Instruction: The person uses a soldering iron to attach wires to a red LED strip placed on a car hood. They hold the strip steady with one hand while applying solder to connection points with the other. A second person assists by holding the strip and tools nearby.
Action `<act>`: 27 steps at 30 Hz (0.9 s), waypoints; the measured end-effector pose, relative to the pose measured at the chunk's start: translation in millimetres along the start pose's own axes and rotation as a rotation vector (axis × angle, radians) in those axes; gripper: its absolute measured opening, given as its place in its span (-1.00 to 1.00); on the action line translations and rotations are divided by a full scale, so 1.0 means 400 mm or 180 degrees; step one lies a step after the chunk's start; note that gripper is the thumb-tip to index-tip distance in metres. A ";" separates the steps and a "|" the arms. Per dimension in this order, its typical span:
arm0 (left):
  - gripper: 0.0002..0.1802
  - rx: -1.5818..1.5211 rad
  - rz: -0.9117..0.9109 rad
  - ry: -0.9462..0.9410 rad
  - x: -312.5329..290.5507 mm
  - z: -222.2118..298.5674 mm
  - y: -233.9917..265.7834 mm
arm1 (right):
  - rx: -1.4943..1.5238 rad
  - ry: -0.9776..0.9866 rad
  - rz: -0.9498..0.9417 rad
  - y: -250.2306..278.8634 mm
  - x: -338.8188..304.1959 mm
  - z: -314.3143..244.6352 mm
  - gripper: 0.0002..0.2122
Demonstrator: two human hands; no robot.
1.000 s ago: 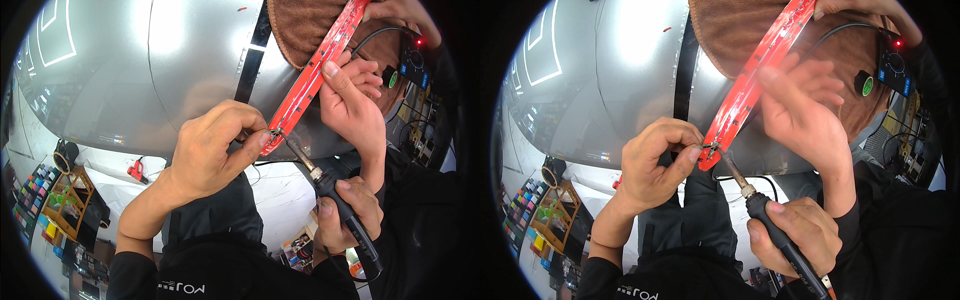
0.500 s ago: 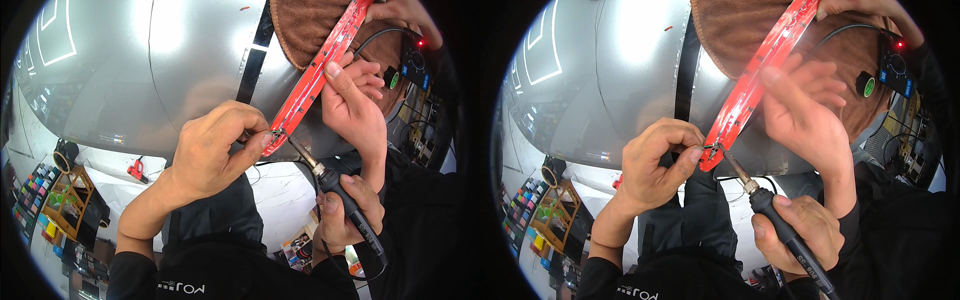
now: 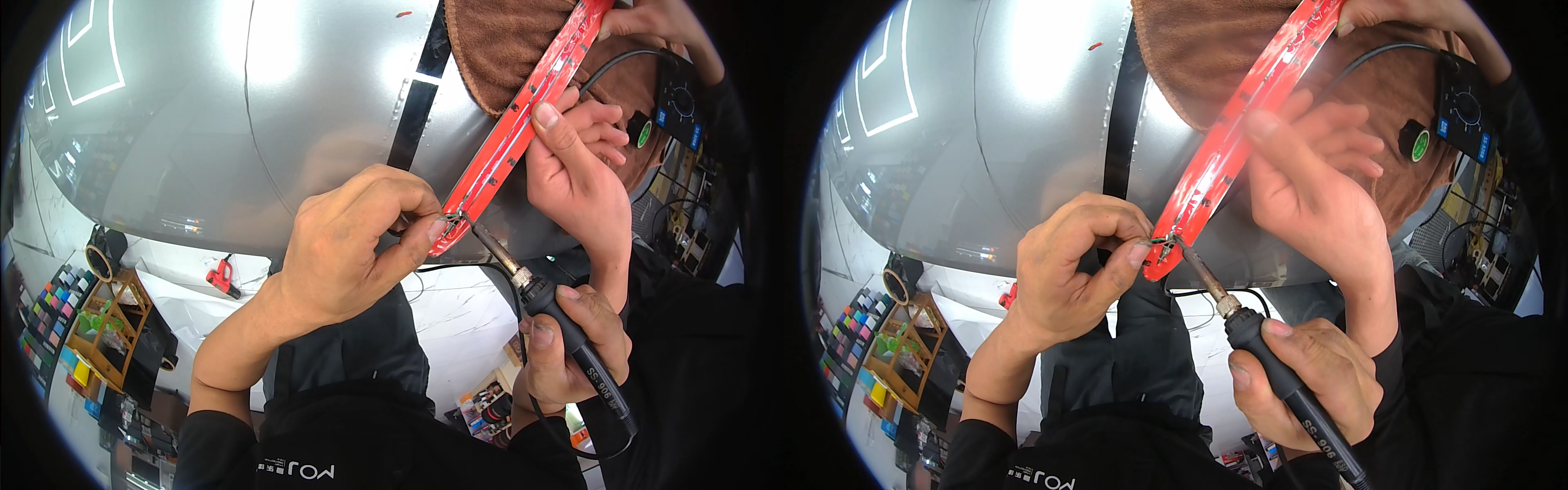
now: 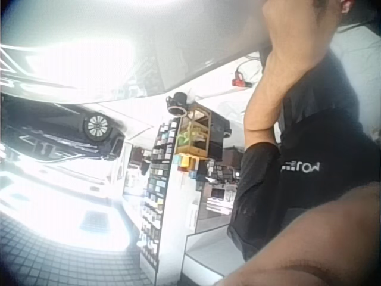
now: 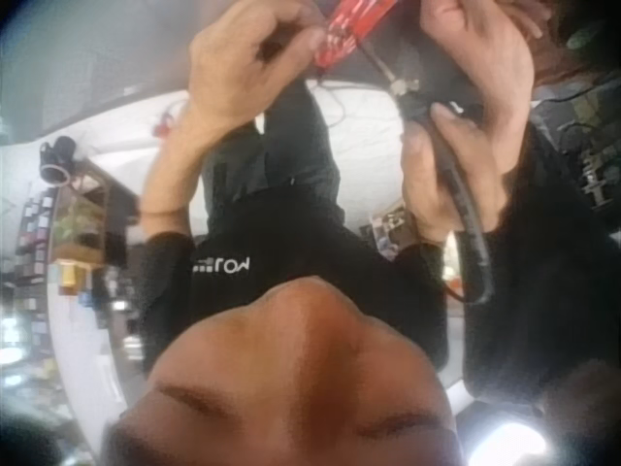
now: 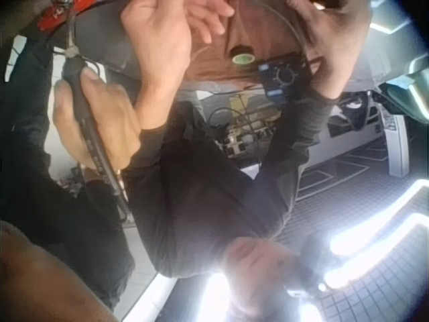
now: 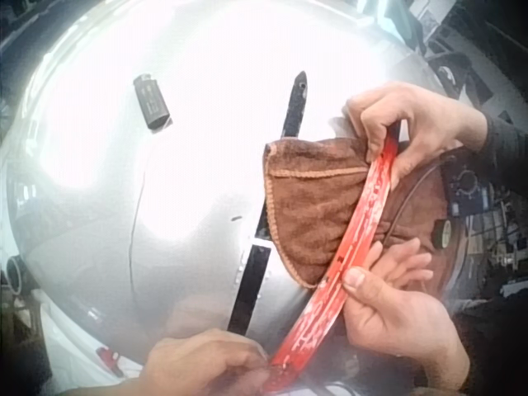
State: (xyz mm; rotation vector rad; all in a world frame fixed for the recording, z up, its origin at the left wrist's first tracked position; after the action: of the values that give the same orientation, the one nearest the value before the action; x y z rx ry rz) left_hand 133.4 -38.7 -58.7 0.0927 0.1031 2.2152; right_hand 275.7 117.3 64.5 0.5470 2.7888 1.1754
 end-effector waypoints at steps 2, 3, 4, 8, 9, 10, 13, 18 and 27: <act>-0.89 -0.0003 0.0004 0.0001 0.000 0.000 0.000 | -0.0058 -0.0155 0.0033 0.002 0.000 0.000 -0.72; -0.89 0.0006 0.0006 -0.0003 0.000 0.001 0.000 | -0.0079 -0.0171 0.0039 0.002 0.000 0.001 -0.72; -0.89 0.0016 0.0007 -0.0008 0.000 0.001 0.000 | -0.0084 -0.0162 0.0027 0.002 -0.001 0.001 -0.72; -0.89 0.0031 0.0011 -0.0005 0.000 0.001 0.000 | -0.0089 -0.0117 -0.0020 0.002 0.001 0.002 -0.71; -0.89 0.0020 0.0013 -0.0004 0.001 0.002 0.000 | -0.0098 -0.0123 -0.0023 0.002 0.002 0.002 -0.71; -0.89 0.0009 0.0015 -0.0004 0.001 0.003 0.000 | -0.0107 -0.0130 -0.0029 0.003 0.003 0.001 -0.71; -0.89 0.0003 0.0012 -0.0012 0.001 0.001 0.000 | -0.0122 -0.0135 -0.0049 0.001 0.004 0.002 -0.71; -0.89 0.0011 0.0029 -0.0047 0.001 0.001 -0.001 | -0.0156 -0.0189 -0.0073 0.001 -0.001 0.004 -0.70; -0.89 0.0011 0.0033 -0.0105 0.002 0.003 -0.003 | -0.0111 0.0019 -0.0078 0.002 -0.004 0.001 -0.70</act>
State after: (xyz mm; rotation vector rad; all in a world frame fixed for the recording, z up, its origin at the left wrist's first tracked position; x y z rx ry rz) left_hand 133.9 -37.6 -57.8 0.1317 0.0884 2.2230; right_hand 277.6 117.3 64.5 0.5059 2.7659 1.2202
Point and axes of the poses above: each hand's wrist, its own x-axis towards the middle knuckle, its own y-axis out of the back of the hand, z = x × y, the point moved 5 cm from there along x, towards the middle knuckle, and after that the axes turned 7 degrees about -z, right-handed, at the moved point
